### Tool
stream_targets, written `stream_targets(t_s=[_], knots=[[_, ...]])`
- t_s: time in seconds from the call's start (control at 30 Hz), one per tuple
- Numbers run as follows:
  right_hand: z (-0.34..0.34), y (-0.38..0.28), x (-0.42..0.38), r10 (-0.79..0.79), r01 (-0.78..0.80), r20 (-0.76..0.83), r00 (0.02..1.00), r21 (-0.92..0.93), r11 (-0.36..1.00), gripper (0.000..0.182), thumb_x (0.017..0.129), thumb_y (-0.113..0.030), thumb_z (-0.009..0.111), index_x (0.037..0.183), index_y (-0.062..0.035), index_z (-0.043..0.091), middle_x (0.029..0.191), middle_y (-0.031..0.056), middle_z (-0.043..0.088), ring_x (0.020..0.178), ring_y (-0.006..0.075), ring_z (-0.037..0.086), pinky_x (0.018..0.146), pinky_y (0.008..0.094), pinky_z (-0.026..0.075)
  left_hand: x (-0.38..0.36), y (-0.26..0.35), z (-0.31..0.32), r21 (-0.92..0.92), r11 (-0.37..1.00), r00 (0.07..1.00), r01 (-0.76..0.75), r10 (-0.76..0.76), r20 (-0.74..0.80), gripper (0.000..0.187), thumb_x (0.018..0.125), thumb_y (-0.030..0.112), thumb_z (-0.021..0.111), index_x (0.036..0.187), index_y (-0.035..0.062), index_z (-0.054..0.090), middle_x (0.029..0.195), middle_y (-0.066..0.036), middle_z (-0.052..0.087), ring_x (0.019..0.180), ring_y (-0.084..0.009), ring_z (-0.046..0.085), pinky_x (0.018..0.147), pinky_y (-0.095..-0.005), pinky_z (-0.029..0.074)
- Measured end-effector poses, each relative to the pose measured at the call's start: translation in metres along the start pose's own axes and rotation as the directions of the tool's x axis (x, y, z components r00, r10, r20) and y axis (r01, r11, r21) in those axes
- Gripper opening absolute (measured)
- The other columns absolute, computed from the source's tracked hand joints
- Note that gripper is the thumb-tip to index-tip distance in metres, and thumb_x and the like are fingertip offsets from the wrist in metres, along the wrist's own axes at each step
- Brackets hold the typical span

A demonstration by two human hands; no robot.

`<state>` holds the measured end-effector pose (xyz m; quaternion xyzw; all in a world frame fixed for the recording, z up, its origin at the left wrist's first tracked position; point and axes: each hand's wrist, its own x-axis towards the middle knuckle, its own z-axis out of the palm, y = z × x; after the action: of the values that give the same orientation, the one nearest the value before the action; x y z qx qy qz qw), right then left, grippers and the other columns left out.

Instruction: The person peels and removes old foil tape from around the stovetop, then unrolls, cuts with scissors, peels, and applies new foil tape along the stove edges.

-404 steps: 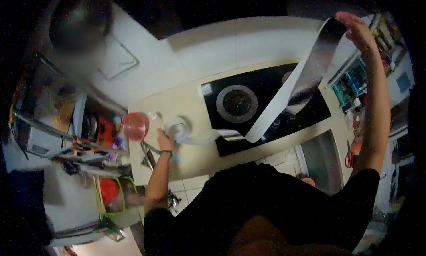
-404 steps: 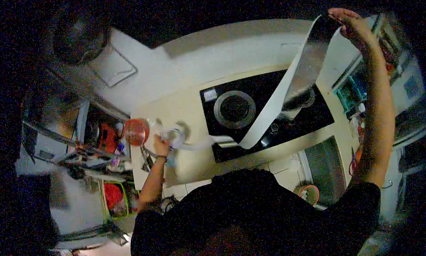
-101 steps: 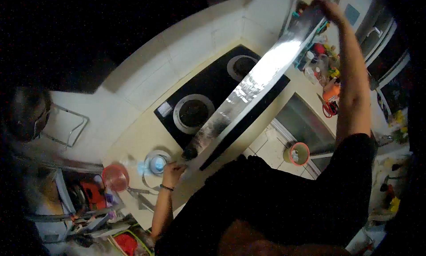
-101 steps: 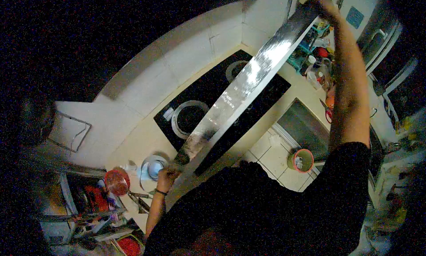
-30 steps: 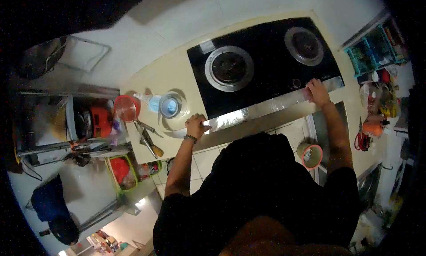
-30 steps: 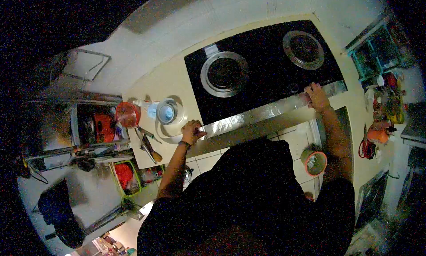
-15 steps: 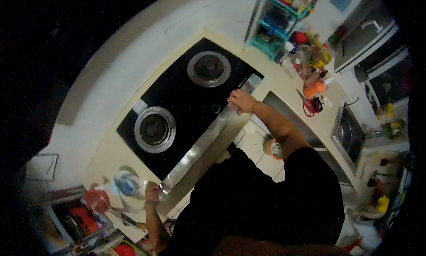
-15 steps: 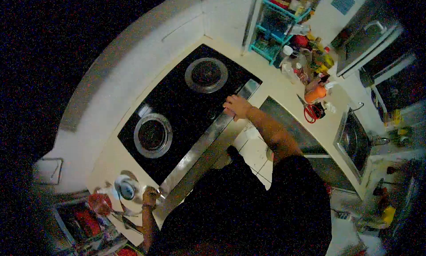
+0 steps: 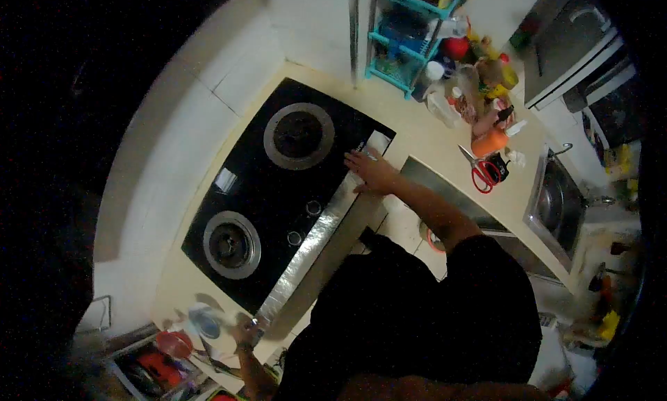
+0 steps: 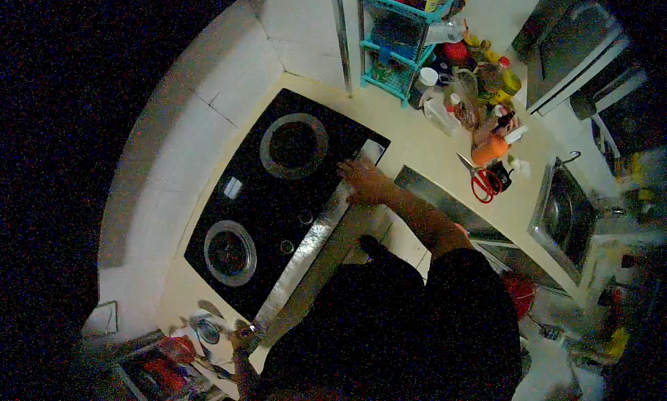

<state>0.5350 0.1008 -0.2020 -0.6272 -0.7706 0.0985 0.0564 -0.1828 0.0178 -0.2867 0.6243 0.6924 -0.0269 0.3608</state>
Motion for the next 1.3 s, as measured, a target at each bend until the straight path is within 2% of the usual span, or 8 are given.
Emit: stream_targets(t_s=[0.07,0.3,0.53,0.63,0.77,0.83,1.07,1.3], knots=[[-0.005,0.025,0.008,0.061,-0.065,0.088,0.994,0.042,0.997,0.078,0.079,-0.045,0.060,0.139,-0.0070,0.029,0.148,0.0102,0.022,0.137,0.0244,0.019,0.110,0.0504,0.010,-0.014,0.020,0.000,0.209,0.940,0.931,-0.268,0.309,-0.195,0.018,0.068,0.022,0.073,0.078,0.0069,0.068,0.088,-0.011,0.067,0.078,-0.0276,0.063,0.071,-0.0404,0.049],[0.010,0.105,-0.014,0.076,-0.076,-0.012,0.997,-0.154,0.985,0.083,0.079,-0.051,0.057,0.141,-0.0079,0.025,0.149,0.0091,0.019,0.139,0.0240,0.015,0.110,0.0522,0.008,-0.003,-0.006,0.016,-0.363,0.931,0.995,-0.022,-0.016,-0.102,0.032,0.071,0.018,0.070,0.100,0.0053,0.062,0.089,-0.011,0.066,0.079,-0.0273,0.064,0.071,-0.0371,0.050],[0.011,0.112,-0.015,0.092,-0.100,-0.060,0.994,-0.147,0.984,0.083,0.076,-0.040,0.065,0.141,-0.0086,0.023,0.149,0.0078,0.019,0.138,0.0245,0.015,0.110,0.0511,0.010,-0.012,0.012,0.017,0.320,0.946,0.992,0.048,-0.008,-0.123,0.038,0.079,0.029,0.062,0.107,0.0041,0.056,0.109,-0.016,0.059,0.102,-0.0312,0.056,0.086,-0.0390,0.043],[0.017,0.112,-0.013,0.151,-0.156,-0.036,0.988,-0.194,0.969,0.083,0.079,-0.053,0.055,0.142,-0.0099,0.022,0.150,0.0077,0.016,0.139,0.0244,0.013,0.108,0.0550,0.008,-0.031,0.113,-0.018,0.356,0.921,0.986,0.157,-0.165,-0.008,0.035,0.076,0.024,0.065,0.104,0.0057,0.056,0.102,-0.014,0.061,0.093,-0.0302,0.059,0.077,-0.0408,0.046],[0.003,0.102,-0.004,0.173,-0.176,-0.032,0.984,-0.233,0.956,0.084,0.079,-0.053,0.055,0.142,-0.0098,0.022,0.151,0.0092,0.015,0.139,0.0253,0.013,0.108,0.0552,0.008,-0.018,0.034,0.004,0.092,0.969,0.961,-0.228,0.239,-0.140,0.036,0.068,0.012,0.069,0.102,0.0082,0.056,0.091,-0.012,0.062,0.081,-0.0312,0.060,0.070,-0.0398,0.047],[-0.009,0.076,0.007,0.170,-0.185,-0.121,0.978,-0.119,0.976,0.082,0.080,-0.045,0.059,0.142,-0.0068,0.021,0.151,0.0088,0.014,0.139,0.0250,0.013,0.109,0.0529,0.007,-0.019,0.036,0.015,-0.104,0.993,0.982,0.061,-0.079,-0.173,0.031,0.069,0.013,0.068,0.098,0.0082,0.057,0.092,-0.012,0.061,0.082,-0.0315,0.059,0.070,-0.0383,0.047],[0.012,0.078,0.014,0.029,-0.029,-0.008,1.000,-0.014,0.999,0.084,0.080,-0.037,0.062,0.142,-0.0025,0.018,0.149,0.0140,0.016,0.139,0.0279,0.012,0.109,0.0505,0.008,-0.025,0.053,0.001,0.369,0.925,0.982,-0.084,0.140,-0.127,0.034,0.073,0.038,0.071,0.089,0.0075,0.064,0.091,-0.013,0.063,0.084,-0.0297,0.060,0.070,-0.0390,0.048],[0.051,0.115,0.015,0.012,-0.019,-0.189,0.982,-0.040,0.999,0.077,0.080,-0.022,0.064,0.142,-0.0036,0.023,0.148,0.0130,0.023,0.138,0.0292,0.018,0.109,0.0445,0.010,-0.029,0.059,-0.013,0.120,0.989,0.996,-0.086,0.090,-0.027,0.023,0.080,0.026,0.056,0.089,0.0057,0.062,0.092,-0.016,0.060,0.084,-0.0359,0.058,0.071,-0.0428,0.047]])
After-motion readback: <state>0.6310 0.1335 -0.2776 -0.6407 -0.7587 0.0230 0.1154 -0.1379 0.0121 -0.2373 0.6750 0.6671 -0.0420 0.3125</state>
